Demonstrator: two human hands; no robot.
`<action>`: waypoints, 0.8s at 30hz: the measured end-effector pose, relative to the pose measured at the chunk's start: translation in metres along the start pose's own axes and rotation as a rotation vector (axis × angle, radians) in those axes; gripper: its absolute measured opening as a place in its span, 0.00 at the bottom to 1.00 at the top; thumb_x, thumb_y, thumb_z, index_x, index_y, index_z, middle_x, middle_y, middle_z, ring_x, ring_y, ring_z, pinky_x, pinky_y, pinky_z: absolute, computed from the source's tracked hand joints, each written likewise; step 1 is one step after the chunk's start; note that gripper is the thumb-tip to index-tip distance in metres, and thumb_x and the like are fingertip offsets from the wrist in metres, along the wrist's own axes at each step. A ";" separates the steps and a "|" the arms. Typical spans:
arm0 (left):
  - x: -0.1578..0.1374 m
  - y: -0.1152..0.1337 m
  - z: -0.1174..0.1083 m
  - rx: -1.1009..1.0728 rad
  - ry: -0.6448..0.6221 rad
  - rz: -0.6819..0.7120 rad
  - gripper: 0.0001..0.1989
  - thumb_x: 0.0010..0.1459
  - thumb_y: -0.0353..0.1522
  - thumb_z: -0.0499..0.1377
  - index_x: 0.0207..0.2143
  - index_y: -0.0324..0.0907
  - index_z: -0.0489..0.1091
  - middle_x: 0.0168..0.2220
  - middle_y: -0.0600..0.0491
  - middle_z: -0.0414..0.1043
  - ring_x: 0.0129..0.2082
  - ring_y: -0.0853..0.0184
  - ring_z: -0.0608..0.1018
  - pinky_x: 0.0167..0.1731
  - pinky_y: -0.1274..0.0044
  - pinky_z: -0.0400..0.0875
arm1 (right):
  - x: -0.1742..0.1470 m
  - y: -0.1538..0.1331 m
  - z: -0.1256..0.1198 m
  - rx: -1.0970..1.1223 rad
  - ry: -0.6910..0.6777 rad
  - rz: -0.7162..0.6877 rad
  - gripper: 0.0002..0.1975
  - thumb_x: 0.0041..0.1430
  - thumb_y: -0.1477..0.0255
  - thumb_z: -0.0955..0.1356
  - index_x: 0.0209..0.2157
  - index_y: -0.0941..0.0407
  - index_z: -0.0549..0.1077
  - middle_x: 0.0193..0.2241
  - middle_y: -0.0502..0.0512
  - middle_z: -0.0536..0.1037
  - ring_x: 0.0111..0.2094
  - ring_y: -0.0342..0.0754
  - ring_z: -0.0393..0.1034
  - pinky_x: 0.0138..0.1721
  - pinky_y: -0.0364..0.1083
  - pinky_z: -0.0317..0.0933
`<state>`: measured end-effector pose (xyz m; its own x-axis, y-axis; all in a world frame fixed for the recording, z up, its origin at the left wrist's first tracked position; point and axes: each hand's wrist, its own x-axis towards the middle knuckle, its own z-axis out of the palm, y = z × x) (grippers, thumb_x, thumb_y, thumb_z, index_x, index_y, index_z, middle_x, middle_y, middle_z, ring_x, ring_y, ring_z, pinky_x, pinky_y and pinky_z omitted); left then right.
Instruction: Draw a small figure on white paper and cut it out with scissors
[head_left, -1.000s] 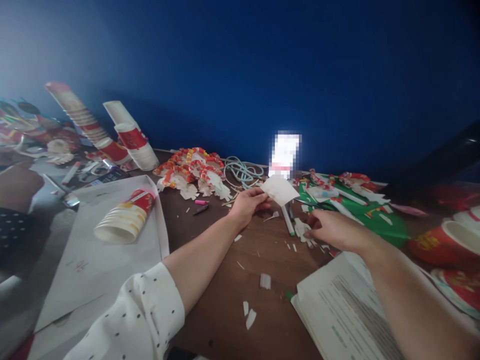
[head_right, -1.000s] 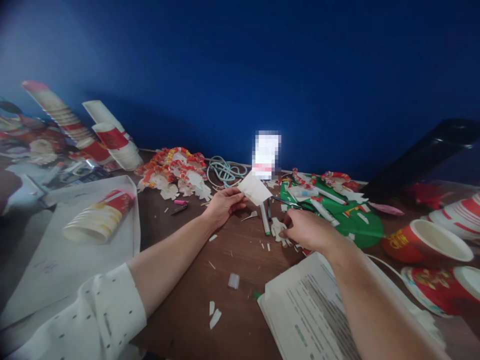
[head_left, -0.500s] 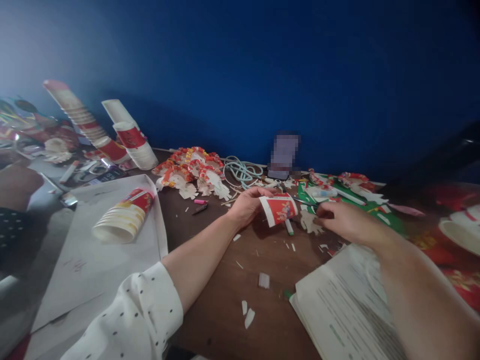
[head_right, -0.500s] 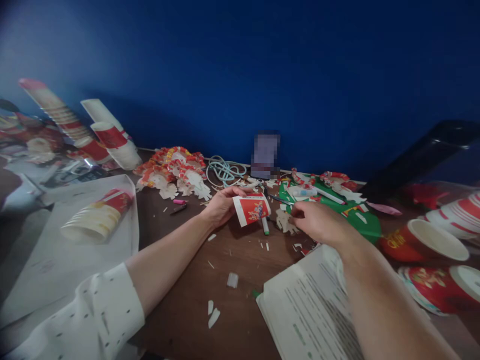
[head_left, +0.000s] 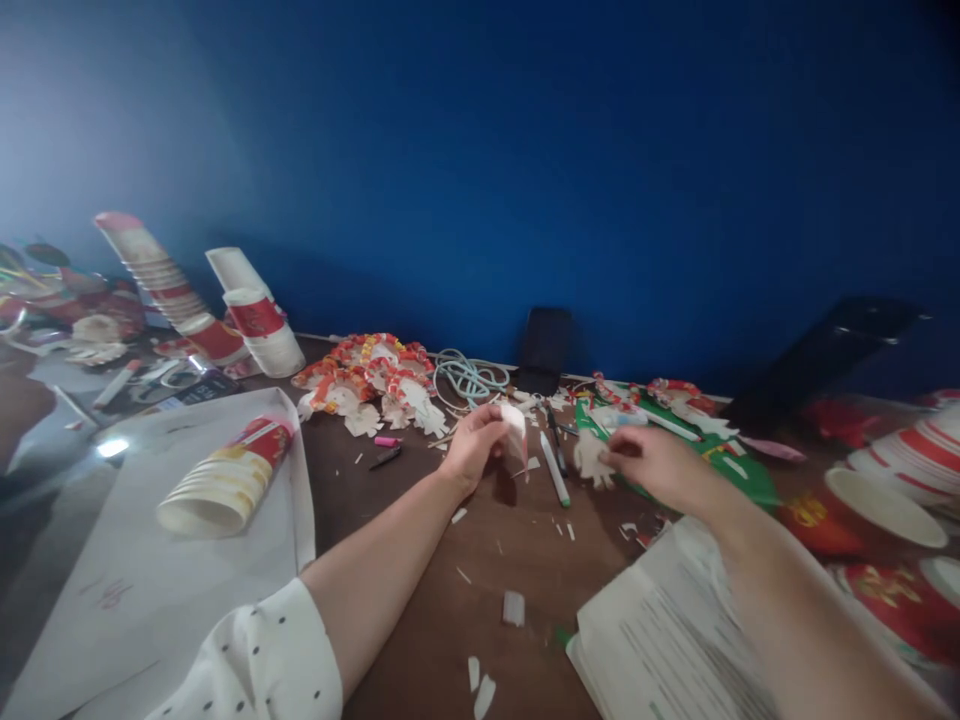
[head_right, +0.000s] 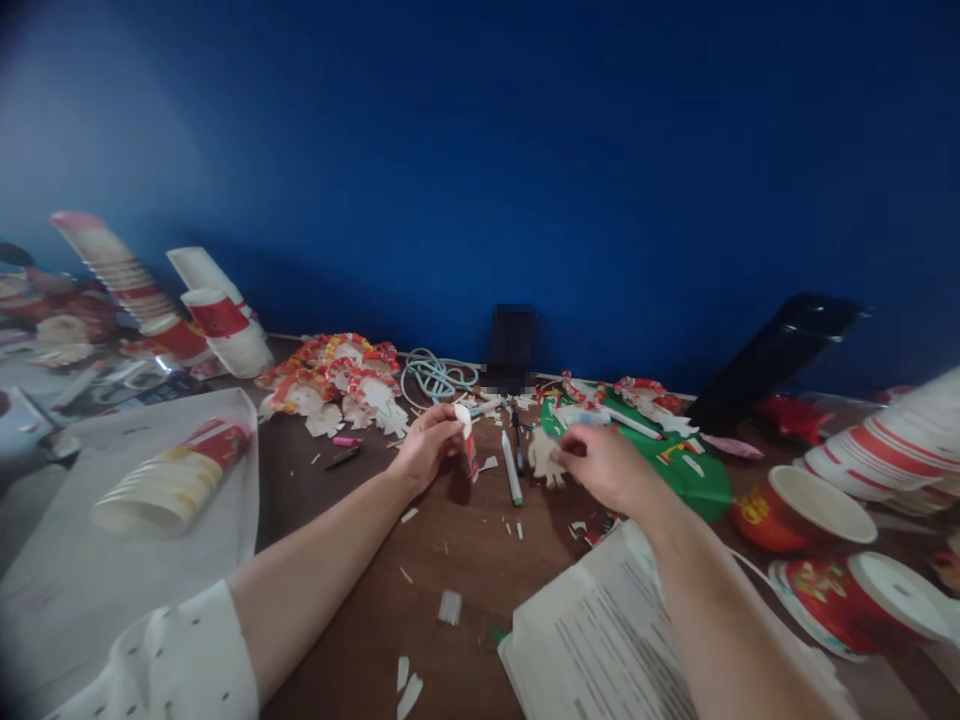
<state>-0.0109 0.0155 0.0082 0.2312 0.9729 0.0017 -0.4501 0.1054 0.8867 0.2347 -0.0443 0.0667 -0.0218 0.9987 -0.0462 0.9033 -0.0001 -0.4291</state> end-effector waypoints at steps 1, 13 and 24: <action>0.000 0.000 -0.001 0.009 0.022 0.009 0.09 0.42 0.31 0.63 0.28 0.39 0.67 0.16 0.61 0.61 0.15 0.78 0.61 0.17 0.83 0.51 | 0.002 0.000 0.005 0.011 -0.101 -0.012 0.11 0.57 0.61 0.66 0.29 0.54 0.74 0.24 0.51 0.78 0.26 0.47 0.71 0.28 0.44 0.58; 0.006 -0.001 -0.001 0.024 0.129 -0.024 0.10 0.41 0.32 0.61 0.27 0.40 0.64 0.13 0.64 0.56 0.13 0.79 0.55 0.15 0.84 0.46 | 0.093 -0.035 -0.005 -0.291 0.199 -0.277 0.14 0.62 0.69 0.61 0.40 0.52 0.78 0.63 0.51 0.67 0.45 0.51 0.74 0.41 0.47 0.65; 0.008 0.000 0.002 0.041 0.126 -0.077 0.09 0.41 0.31 0.61 0.27 0.40 0.63 0.12 0.64 0.55 0.12 0.79 0.55 0.14 0.84 0.45 | 0.118 -0.033 -0.002 -0.370 0.202 -0.258 0.15 0.63 0.68 0.60 0.42 0.52 0.77 0.66 0.49 0.60 0.46 0.51 0.74 0.38 0.49 0.68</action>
<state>-0.0069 0.0230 0.0092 0.1527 0.9806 -0.1231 -0.3992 0.1751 0.9000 0.2028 0.0738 0.0774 -0.2145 0.9537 0.2109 0.9718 0.2301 -0.0523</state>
